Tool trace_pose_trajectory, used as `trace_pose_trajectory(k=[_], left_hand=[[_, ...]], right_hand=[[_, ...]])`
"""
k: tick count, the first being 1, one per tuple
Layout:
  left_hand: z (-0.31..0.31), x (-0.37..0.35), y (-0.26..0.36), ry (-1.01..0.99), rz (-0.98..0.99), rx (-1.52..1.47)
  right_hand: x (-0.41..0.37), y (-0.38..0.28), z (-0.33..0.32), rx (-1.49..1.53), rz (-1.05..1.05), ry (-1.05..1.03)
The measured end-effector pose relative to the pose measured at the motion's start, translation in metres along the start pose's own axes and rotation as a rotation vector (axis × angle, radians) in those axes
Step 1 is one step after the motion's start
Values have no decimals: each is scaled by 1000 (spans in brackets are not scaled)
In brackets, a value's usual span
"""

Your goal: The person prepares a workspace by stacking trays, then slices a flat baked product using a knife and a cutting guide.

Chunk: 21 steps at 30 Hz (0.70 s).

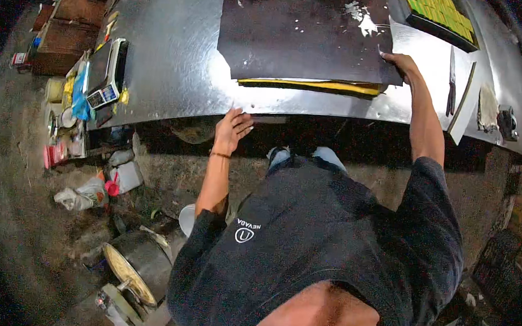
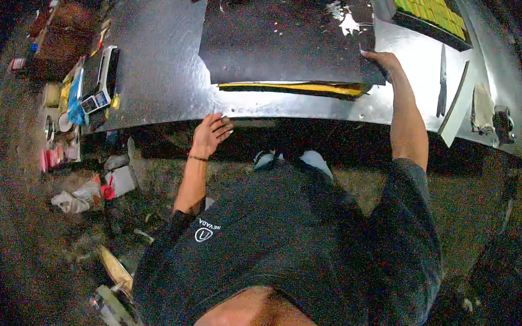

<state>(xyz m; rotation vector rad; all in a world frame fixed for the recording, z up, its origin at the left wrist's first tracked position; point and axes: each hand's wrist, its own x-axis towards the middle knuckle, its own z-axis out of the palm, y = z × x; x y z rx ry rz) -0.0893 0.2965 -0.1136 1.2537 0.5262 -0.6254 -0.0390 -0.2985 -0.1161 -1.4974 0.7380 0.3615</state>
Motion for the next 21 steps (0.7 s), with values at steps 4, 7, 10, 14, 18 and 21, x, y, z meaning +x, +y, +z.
trace_pose_trajectory(k=[4, 7, 10, 14, 18, 21], left_hand=[[35, -23, -25, -17, 30, -144], [85, -26, -33, -79, 33, -153], [121, -12, -34, -229, 13, -250], [153, 0, -23, -325, 9, -199], [155, 10, -16, -479, 37, -2], [175, -3, -2, -398, 28, 202]], right_hand=[[-39, -54, 1, -8, -79, -125], [-63, -93, 13, -172, -139, -109], [-135, -131, 39, 36, -497, -239], [-173, -170, 5, -276, -637, 80], [-286, -187, -50, -217, -706, 227], [-324, -174, -129, -15, -718, 189]])
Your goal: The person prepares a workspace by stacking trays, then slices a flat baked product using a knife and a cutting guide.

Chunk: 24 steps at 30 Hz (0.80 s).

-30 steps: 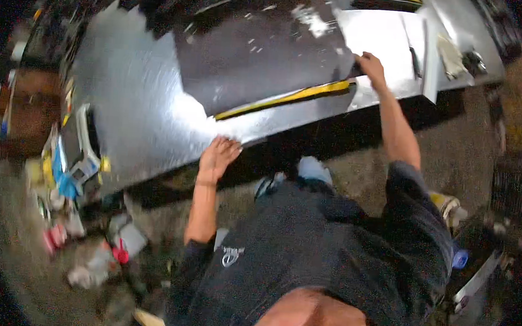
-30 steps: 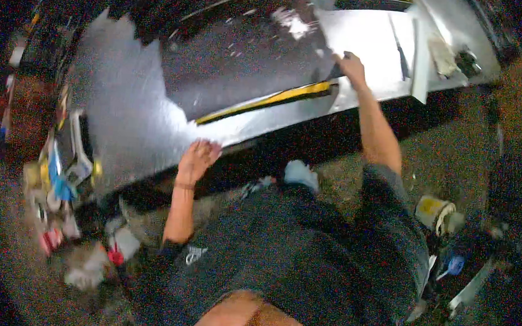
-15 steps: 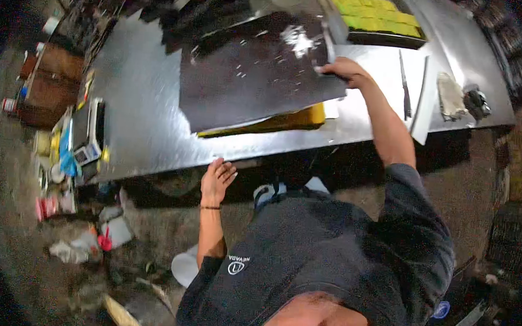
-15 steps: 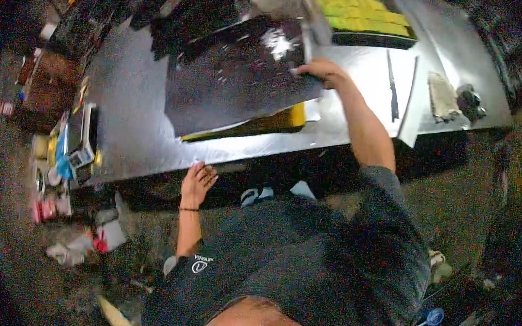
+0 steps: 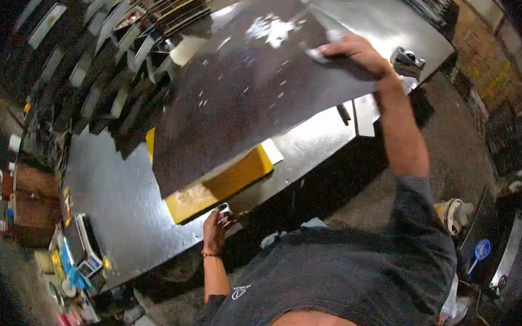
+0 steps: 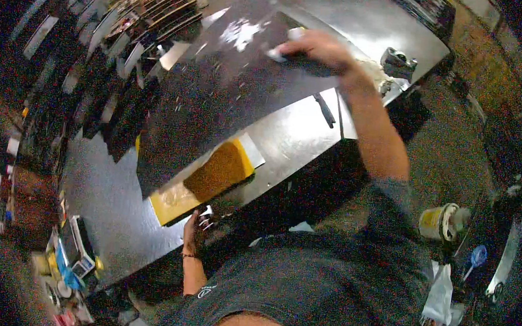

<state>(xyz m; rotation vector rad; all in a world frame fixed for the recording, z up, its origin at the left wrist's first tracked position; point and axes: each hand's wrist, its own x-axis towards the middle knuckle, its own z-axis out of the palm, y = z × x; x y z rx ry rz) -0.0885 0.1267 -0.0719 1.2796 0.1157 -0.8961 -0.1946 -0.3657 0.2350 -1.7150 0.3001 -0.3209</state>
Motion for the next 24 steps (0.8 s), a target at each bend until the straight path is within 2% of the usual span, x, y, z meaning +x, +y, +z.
trace_pose_trajectory(k=[1, 2, 3, 4, 5, 6, 7, 9, 11, 12, 13, 15, 16, 18, 20, 22, 24], left_hand=[[2, 6, 4, -53, -52, 0], [4, 11, 6, -105, -108, 0], [35, -3, 31, 11, -130, 114], [29, 10, 20, 0, -143, 114], [16, 33, 7, -44, -47, 187], [9, 48, 1, -86, 57, 259], [27, 49, 6, -15, 103, 268], [39, 55, 21, -82, 60, 341], [53, 60, 29, -191, 43, 331], [63, 60, 34, -270, 79, 317], [75, 56, 43, -291, 91, 339], [94, 61, 48, -289, 110, 349], [99, 65, 46, -264, 110, 331], [112, 74, 37, -231, 119, 304], [133, 84, 26, -160, 150, 265], [161, 103, 8, -137, 207, 249], [191, 113, -5, -45, 141, 175]], right_hand=[[-18, -18, -23, -119, 31, 48], [-33, -22, -39, 153, 67, 117], [-42, -26, -57, 183, 32, 244], [-49, -25, -81, 330, 60, 277], [-54, -30, -117, 380, 134, 176], [-58, -39, -130, 289, 71, 307], [-62, -49, -143, 188, 20, 443], [-59, -56, -182, 29, -178, 721], [-48, -63, -252, -36, -91, 802], [-36, -71, -304, -107, 98, 784], [-24, -79, -329, -110, 91, 770], [8, -92, -359, -141, 71, 1040], [28, -96, -367, -140, 63, 1018], [56, -100, -366, -8, -212, 1157], [97, -85, -436, -297, -275, 1150], [139, -68, -518, -1015, -276, 1170], [181, -33, -584, -1662, -232, 1174]])
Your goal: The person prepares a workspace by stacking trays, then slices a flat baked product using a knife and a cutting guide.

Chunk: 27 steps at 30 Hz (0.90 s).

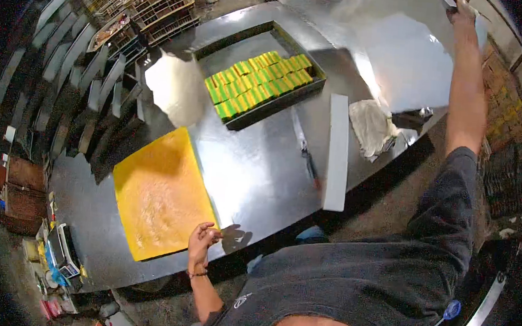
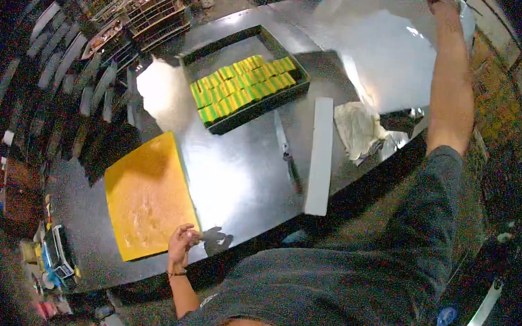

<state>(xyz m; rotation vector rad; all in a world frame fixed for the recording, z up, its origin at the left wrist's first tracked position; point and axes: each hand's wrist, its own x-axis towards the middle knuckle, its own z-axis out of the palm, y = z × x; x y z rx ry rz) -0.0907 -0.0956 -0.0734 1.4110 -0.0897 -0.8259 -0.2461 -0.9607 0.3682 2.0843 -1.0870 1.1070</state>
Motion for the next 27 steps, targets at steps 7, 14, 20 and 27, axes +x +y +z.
trace_pose_trajectory(k=[7, 14, 20, 27], left_hand=[[109, 24, 9, 57, -121, -33], [145, 36, 21, 132, -205, 42], [165, 47, 27, 160, -305, 69], [156, 55, 28, 124, -362, 153]], right_hand=[[-39, 4, 194, 374, -161, 449], [-129, -62, 258, 2182, 1034, -13], [-289, -55, 337, 2081, 1237, -126], [-406, -65, 361, 2014, 1472, -213]])
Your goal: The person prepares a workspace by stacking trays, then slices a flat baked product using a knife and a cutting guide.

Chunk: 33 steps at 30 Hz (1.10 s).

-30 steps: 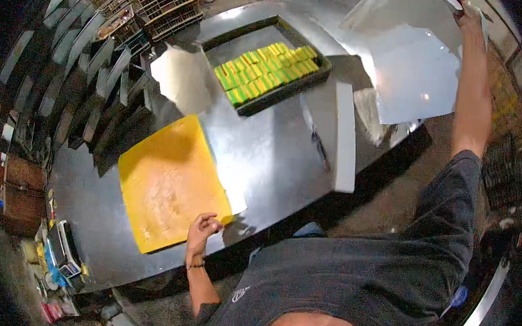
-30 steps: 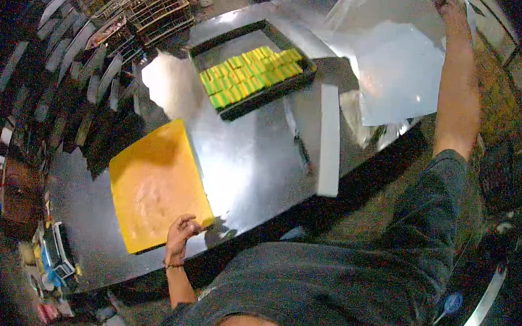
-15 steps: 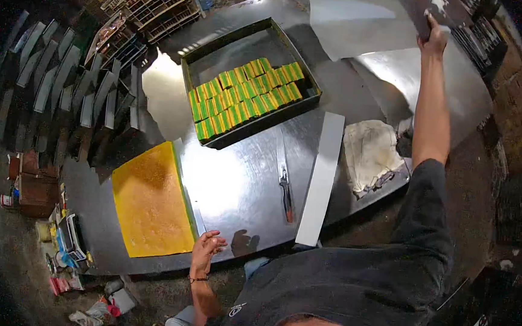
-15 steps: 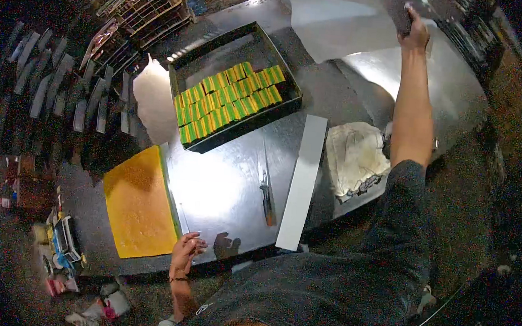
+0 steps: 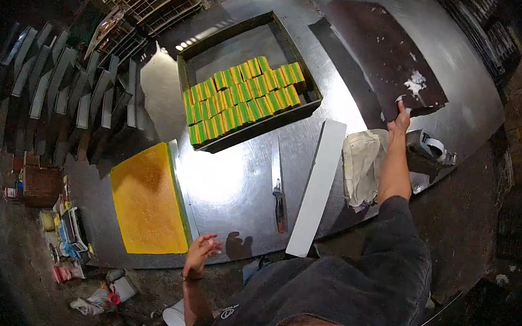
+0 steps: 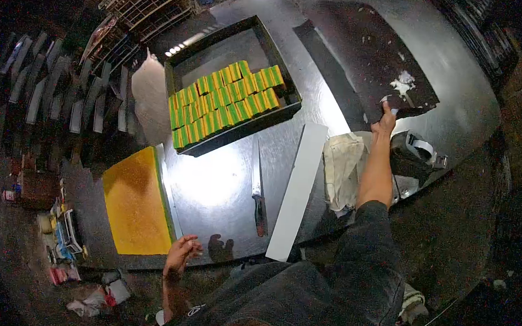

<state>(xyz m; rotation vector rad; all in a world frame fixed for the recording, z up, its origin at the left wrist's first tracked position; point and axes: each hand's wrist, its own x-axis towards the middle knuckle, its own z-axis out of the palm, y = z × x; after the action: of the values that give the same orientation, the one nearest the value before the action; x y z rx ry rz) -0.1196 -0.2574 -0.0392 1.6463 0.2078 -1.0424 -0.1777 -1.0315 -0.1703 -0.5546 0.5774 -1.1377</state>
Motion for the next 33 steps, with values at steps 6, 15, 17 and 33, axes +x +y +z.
trace_pose_trajectory(k=[6, 15, 17, 33], left_hand=[[-6, 5, -12, 15, 49, 41], [-17, 27, -30, 85, 308, 223], [-3, 11, -17, 166, 261, 380], [224, 7, -50, -440, 773, -71]], right_hand=[[-8, -4, -8, -534, 215, 297], [-205, -53, -14, -1707, -524, -226], [-279, -46, -19, -2248, -812, -181], [-546, -114, 8, -1466, -396, -753]])
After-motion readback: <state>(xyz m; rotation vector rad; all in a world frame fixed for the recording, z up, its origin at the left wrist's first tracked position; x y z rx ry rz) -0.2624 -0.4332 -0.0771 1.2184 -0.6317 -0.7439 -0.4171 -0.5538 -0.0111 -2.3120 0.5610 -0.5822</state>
